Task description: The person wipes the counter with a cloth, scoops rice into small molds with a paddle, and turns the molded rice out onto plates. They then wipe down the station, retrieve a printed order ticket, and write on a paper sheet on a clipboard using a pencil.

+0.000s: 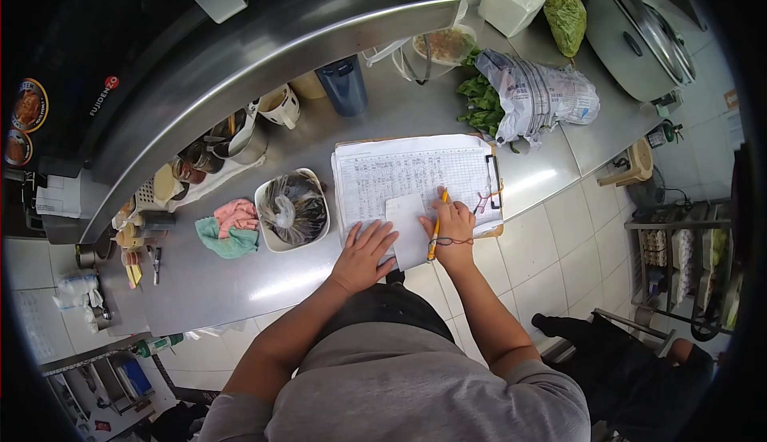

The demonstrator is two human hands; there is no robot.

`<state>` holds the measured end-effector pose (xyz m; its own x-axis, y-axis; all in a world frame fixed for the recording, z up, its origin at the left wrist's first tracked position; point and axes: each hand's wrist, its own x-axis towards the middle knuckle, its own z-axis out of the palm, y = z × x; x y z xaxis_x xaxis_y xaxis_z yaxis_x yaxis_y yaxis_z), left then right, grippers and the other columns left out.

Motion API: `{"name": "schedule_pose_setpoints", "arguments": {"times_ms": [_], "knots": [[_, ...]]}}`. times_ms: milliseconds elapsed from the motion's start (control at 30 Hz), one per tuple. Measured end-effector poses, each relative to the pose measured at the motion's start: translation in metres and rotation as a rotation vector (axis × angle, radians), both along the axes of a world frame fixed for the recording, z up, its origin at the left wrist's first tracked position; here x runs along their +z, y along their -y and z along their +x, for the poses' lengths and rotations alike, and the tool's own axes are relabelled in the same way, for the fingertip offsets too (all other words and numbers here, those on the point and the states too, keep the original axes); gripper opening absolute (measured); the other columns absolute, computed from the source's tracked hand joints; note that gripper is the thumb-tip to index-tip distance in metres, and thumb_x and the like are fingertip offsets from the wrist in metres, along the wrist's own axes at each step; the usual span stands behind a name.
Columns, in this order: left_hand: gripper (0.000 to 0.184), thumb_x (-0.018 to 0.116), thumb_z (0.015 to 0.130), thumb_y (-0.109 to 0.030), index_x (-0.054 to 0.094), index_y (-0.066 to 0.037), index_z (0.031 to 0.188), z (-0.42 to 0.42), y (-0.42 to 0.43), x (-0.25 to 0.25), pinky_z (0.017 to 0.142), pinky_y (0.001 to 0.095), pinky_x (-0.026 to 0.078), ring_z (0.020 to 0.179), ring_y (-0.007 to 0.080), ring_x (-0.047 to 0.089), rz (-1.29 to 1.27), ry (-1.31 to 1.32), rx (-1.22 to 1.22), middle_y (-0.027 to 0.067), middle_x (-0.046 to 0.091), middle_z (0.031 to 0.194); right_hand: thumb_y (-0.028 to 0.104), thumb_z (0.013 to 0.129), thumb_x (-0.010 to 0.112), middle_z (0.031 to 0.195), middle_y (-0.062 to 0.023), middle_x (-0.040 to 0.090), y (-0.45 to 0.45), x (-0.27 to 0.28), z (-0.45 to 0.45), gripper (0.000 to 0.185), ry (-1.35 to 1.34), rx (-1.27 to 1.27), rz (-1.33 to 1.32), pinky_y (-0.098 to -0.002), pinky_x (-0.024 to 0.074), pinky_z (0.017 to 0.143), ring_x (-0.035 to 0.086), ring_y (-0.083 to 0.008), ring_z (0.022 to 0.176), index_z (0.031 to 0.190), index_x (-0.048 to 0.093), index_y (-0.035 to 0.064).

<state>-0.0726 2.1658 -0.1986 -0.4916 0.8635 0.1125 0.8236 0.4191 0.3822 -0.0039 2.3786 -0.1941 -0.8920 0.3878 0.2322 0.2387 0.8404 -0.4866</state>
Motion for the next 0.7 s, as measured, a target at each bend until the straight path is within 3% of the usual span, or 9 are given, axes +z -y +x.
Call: {"name": "schedule_pose_setpoints", "arguments": {"times_ms": [233,333,400,567,633,667,700], "knots": [[0.052,0.063,0.087,-0.034,0.053,-0.012,0.133,0.000,0.001,0.000,0.113,0.0489,0.022,0.135,0.0259,0.037,-0.007,-0.008,-0.004,0.0070,0.046,0.142,0.023,0.089,0.063,0.131,-0.0166,0.056,0.002,0.000,-0.002,0.033,-0.030,-0.003,-0.023,-0.0462,0.0352,0.095,0.050,-0.0371,0.110,0.115,0.057,0.0040],[0.052,0.063,0.087,-0.035,0.053,-0.012,0.133,0.000,0.000,-0.001,0.113,0.0490,0.022,0.135,0.0259,0.037,-0.010,-0.008,-0.003,0.0069,0.046,0.142,0.019,0.086,0.067,0.120,-0.0153,0.060,0.010,0.000,-0.004,0.031,-0.192,0.082,-0.111,-0.0461,0.0383,0.092,0.052,-0.0367,0.104,0.112,0.058,0.0054],[0.052,0.062,0.087,-0.035,0.053,-0.012,0.132,0.000,0.000,-0.003,0.114,0.0490,0.022,0.135,0.0260,0.037,-0.014,-0.007,-0.005,0.0070,0.046,0.142,0.015,0.083,0.070,0.107,-0.0138,0.061,0.023,0.000,-0.005,0.026,-0.279,0.285,-0.207,-0.0452,0.0416,0.089,0.055,-0.0342,0.096,0.105,0.061,0.0066],[0.052,0.061,0.087,-0.034,0.051,-0.012,0.133,-0.001,0.001,-0.003,0.113,0.0503,0.023,0.134,0.0263,0.038,-0.019,0.000,-0.007,0.0073,0.044,0.143,0.011,0.083,0.069,0.090,-0.0131,0.062,0.033,0.006,-0.019,0.016,-0.373,0.366,-0.235,-0.0420,0.0449,0.089,0.057,-0.0303,0.087,0.098,0.065,0.0065],[0.052,0.062,0.087,-0.034,0.052,-0.012,0.133,-0.001,0.000,-0.003,0.113,0.0501,0.023,0.134,0.0261,0.038,-0.015,-0.001,-0.002,0.0071,0.045,0.142,0.010,0.086,0.067,0.086,-0.0116,0.063,0.032,0.013,-0.024,0.020,-0.315,0.207,-0.649,-0.0353,0.0476,0.085,0.059,-0.0278,0.088,0.105,0.065,0.0042],[0.052,0.062,0.086,-0.034,0.053,-0.012,0.132,0.000,0.000,-0.003,0.113,0.0499,0.022,0.135,0.0259,0.038,-0.008,-0.002,-0.002,0.0069,0.046,0.142,0.007,0.087,0.067,0.088,-0.0084,0.064,0.028,0.011,-0.028,0.024,-0.271,0.193,-0.753,-0.0293,0.0486,0.078,0.060,-0.0196,0.087,0.111,0.064,0.0031],[0.052,0.062,0.086,-0.034,0.053,-0.012,0.132,0.000,0.000,-0.003,0.113,0.0499,0.022,0.135,0.0259,0.038,-0.009,0.000,0.000,0.0069,0.046,0.142,0.007,0.087,0.067,0.088,-0.0084,0.064,0.028,0.001,-0.031,0.024,-0.269,0.194,-0.754,-0.0293,0.0486,0.078,0.060,-0.0196,0.087,0.111,0.064,0.0031]]}}
